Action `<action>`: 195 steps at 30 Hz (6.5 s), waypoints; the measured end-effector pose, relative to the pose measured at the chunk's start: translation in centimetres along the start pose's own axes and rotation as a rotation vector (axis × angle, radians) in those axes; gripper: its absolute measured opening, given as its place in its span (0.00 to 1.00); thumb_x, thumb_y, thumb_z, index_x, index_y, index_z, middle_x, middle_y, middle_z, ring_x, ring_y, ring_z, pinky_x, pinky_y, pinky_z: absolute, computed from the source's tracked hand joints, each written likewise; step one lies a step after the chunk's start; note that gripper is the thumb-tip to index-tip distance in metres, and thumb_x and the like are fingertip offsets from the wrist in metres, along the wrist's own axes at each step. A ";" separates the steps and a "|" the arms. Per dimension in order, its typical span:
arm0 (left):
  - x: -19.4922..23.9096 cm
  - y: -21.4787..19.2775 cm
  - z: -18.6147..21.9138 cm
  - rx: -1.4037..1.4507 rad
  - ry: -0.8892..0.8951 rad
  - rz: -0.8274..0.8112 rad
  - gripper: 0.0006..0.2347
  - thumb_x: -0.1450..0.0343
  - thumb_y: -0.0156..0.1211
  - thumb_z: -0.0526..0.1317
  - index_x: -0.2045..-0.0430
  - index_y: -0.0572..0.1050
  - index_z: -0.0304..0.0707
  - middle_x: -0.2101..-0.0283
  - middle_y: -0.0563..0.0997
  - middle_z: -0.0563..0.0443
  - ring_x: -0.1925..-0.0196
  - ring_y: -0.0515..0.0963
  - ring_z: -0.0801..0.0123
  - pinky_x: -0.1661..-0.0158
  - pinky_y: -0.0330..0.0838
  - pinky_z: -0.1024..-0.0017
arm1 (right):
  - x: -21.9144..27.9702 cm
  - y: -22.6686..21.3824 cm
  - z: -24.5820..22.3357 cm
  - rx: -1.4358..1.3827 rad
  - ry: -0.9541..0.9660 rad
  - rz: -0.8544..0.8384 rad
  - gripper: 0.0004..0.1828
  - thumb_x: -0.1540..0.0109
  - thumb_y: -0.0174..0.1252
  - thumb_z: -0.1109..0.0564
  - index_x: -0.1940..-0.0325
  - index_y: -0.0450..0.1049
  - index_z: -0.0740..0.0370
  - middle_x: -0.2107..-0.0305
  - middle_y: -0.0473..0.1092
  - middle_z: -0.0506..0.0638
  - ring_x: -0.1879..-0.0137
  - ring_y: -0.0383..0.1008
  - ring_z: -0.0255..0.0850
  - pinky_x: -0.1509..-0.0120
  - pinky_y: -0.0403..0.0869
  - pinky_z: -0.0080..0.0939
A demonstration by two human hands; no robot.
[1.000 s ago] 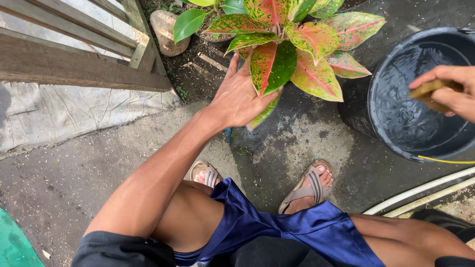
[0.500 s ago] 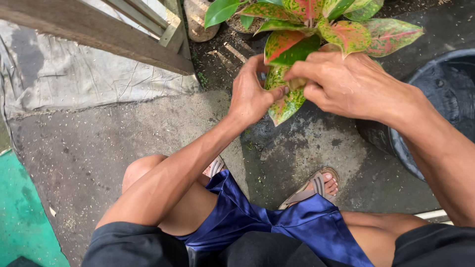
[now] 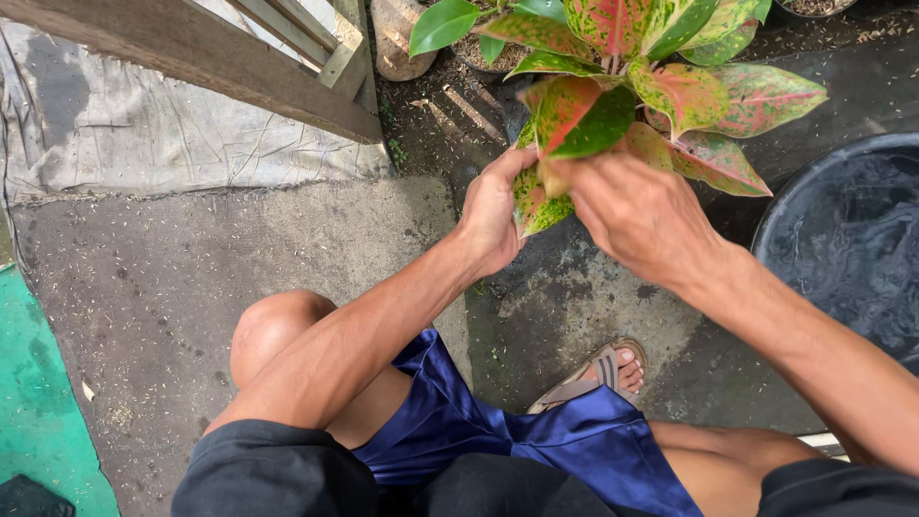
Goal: The person squats beside a potted Aglaonema and uses a yellow sponge to wipe each leaf. They repeatedly dip the sponge into a nearby black bucket of water and wipe the leaves one by one, turning the plant as needed to reach different sides.
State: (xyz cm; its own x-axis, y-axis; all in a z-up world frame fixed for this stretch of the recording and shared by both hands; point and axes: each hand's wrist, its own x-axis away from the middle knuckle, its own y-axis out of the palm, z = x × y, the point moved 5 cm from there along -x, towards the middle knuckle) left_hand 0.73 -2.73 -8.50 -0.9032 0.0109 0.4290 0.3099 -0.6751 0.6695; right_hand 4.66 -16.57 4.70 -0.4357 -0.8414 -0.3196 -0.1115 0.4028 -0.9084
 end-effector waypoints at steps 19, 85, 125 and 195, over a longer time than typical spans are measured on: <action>1.7 3.0 1.0 0.338 -0.074 -0.135 0.18 0.18 0.43 0.46 0.39 0.66 0.30 0.44 0.77 0.40 0.45 0.79 0.57 0.40 0.74 0.55 | -0.5 0.9 0.5 0.156 -0.035 0.114 0.02 0.31 0.60 0.63 0.55 0.78 0.64 0.71 0.73 0.55 0.69 0.76 0.43 0.61 0.78 0.48; 2.5 3.3 -0.8 0.145 0.043 -0.117 0.17 0.25 0.49 0.27 0.40 0.67 0.27 0.42 0.77 0.40 0.43 0.79 0.64 0.40 0.74 0.65 | -1.2 0.7 4.5 0.297 0.133 0.061 0.13 0.41 0.57 0.68 0.52 0.78 0.72 0.67 0.71 0.63 0.69 0.75 0.56 0.67 0.73 0.52; 2.9 7.9 4.3 -1.860 0.695 -0.383 0.24 0.26 0.63 0.47 0.39 0.65 0.31 0.53 0.77 0.33 0.48 0.76 0.42 0.39 0.67 0.47 | 5.6 -5.9 0.8 0.044 0.420 -0.166 0.10 0.40 0.56 0.63 0.55 0.70 0.68 0.70 0.73 0.61 0.61 0.76 0.61 0.61 0.74 0.59; -3.9 3.6 6.9 -0.181 -0.174 -0.259 0.21 0.26 0.43 0.45 0.46 0.69 0.26 0.47 0.78 0.38 0.45 0.78 0.57 0.42 0.73 0.53 | 1.0 6.0 3.0 -0.103 0.829 0.450 0.09 0.36 0.61 0.59 0.57 0.80 0.70 0.73 0.73 0.68 0.68 0.76 0.63 0.63 0.73 0.59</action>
State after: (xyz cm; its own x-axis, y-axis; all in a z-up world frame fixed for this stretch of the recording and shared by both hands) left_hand 7.46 -0.09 -3.54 -0.8762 0.3132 0.3663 0.0060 -0.7530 0.6580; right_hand 6.25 -16.07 -1.88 -0.9479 -0.0921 -0.3050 0.1600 0.6900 -0.7059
